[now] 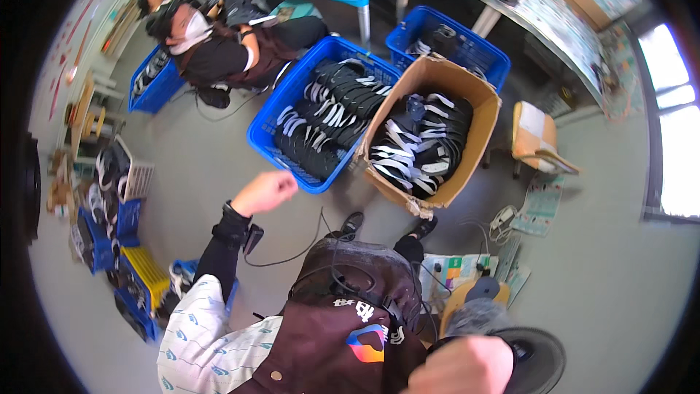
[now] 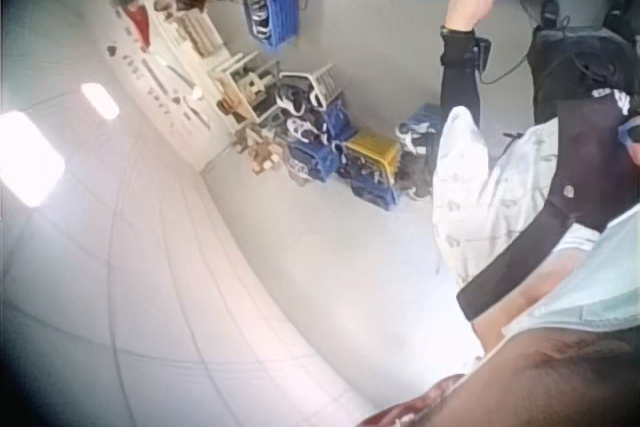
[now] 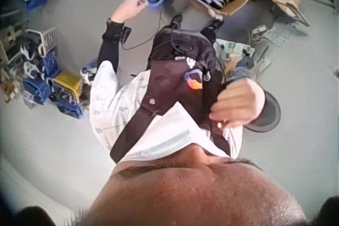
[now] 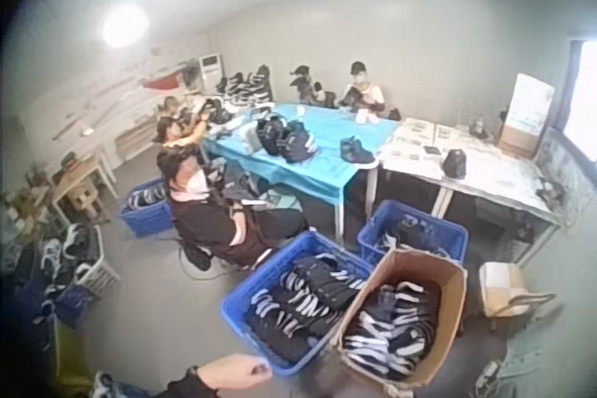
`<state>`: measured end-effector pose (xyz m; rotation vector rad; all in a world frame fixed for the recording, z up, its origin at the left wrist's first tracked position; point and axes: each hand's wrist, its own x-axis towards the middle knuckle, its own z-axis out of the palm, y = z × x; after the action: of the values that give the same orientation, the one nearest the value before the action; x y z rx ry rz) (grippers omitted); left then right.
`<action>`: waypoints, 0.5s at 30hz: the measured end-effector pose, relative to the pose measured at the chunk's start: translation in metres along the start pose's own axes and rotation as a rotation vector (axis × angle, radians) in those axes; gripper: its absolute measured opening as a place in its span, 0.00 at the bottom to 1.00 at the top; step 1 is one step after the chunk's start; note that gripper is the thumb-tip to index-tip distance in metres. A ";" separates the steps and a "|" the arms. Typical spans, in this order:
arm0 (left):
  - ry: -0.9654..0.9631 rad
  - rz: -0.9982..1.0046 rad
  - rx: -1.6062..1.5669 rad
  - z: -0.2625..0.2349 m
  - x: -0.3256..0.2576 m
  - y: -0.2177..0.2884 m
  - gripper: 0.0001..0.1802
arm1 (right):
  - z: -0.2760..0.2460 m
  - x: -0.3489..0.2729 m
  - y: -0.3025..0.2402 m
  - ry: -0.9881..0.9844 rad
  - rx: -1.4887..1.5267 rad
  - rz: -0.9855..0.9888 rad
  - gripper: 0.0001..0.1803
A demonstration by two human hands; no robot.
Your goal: Trim and inspect shoe components in a footwear factory.
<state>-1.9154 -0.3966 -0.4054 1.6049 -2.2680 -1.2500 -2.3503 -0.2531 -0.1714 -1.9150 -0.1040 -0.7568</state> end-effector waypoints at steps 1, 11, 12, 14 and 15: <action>-0.075 -0.011 0.071 0.026 0.000 0.001 0.12 | -0.015 -0.019 0.014 0.017 -0.058 -0.008 0.16; -0.006 -0.313 -0.142 0.194 -0.030 0.135 0.14 | -0.136 -0.022 0.047 -0.219 0.011 0.490 0.45; -0.029 -0.289 -0.166 0.199 -0.019 0.145 0.15 | -0.136 -0.022 0.052 -0.298 0.119 0.338 0.45; 0.097 -0.166 -0.187 0.186 -0.019 0.174 0.18 | -0.155 -0.017 0.044 -0.225 0.106 0.136 0.46; 0.292 -0.090 -0.244 0.159 -0.028 0.214 0.21 | -0.177 -0.028 0.037 -0.334 0.158 0.279 0.46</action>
<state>-2.1423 -0.2610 -0.3590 1.6862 -1.8148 -1.1688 -2.4389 -0.4129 -0.1677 -1.8398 -0.0968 -0.2324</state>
